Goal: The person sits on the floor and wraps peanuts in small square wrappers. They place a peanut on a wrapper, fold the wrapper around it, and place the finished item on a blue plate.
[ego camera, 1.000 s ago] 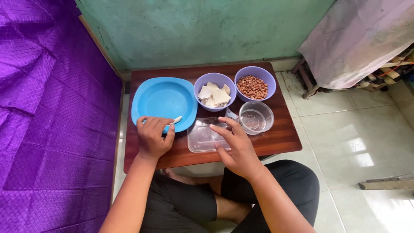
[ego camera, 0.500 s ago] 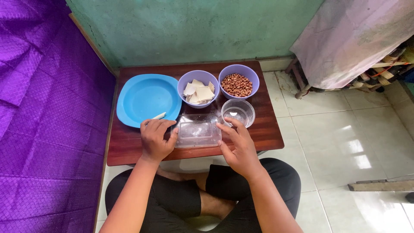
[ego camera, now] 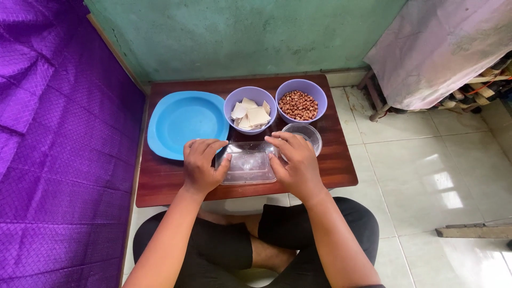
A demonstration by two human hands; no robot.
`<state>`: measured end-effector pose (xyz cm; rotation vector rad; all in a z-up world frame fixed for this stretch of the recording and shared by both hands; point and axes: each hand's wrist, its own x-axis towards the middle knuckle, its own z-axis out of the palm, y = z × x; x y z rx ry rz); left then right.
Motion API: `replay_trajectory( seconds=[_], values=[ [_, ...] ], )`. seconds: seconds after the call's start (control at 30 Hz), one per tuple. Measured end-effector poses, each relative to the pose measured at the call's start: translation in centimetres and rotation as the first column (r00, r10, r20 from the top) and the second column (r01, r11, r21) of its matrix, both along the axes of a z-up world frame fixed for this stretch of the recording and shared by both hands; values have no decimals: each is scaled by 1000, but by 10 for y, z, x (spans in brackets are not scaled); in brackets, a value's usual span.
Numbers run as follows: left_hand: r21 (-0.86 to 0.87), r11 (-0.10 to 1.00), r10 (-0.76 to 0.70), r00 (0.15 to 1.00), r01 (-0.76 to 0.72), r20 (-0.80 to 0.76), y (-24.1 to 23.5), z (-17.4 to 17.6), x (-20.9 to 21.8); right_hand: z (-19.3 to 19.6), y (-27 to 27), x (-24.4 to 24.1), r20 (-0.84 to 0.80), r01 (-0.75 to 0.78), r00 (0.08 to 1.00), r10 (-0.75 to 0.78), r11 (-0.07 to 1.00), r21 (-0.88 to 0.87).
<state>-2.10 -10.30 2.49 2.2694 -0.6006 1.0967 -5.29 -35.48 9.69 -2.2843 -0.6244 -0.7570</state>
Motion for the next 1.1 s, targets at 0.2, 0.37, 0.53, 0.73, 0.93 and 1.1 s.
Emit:
replay_trajectory(
  seconds=[0.2, 0.37, 0.53, 0.73, 0.93, 1.1],
  values=[
    [19, 1000, -4, 1000, 4, 24, -9, 29, 44, -9, 15, 47, -25, 184, 982, -186, 981, -67],
    [110, 985, 143, 981, -129, -129, -16, 31, 73, -23, 27, 90, -152, 255, 949, -274, 958, -134],
    [218, 954, 260, 926, -204, -272, -26, 38, 82, -31, 44, 117, -237, 259, 915, -328, 925, -279],
    [184, 951, 308, 832, -250, -462, -30, 47, 85, -41, 56, 129, -162, 277, 918, -363, 877, -392],
    [262, 937, 341, 762, -230, -551, -35, 39, 97, -42, 54, 125, -142, 265, 930, -339, 886, -380],
    [275, 934, 344, 792, -230, -504, -39, 39, 96, -13, 46, 90, 49, 299, 951, -304, 875, -380]
  ],
)
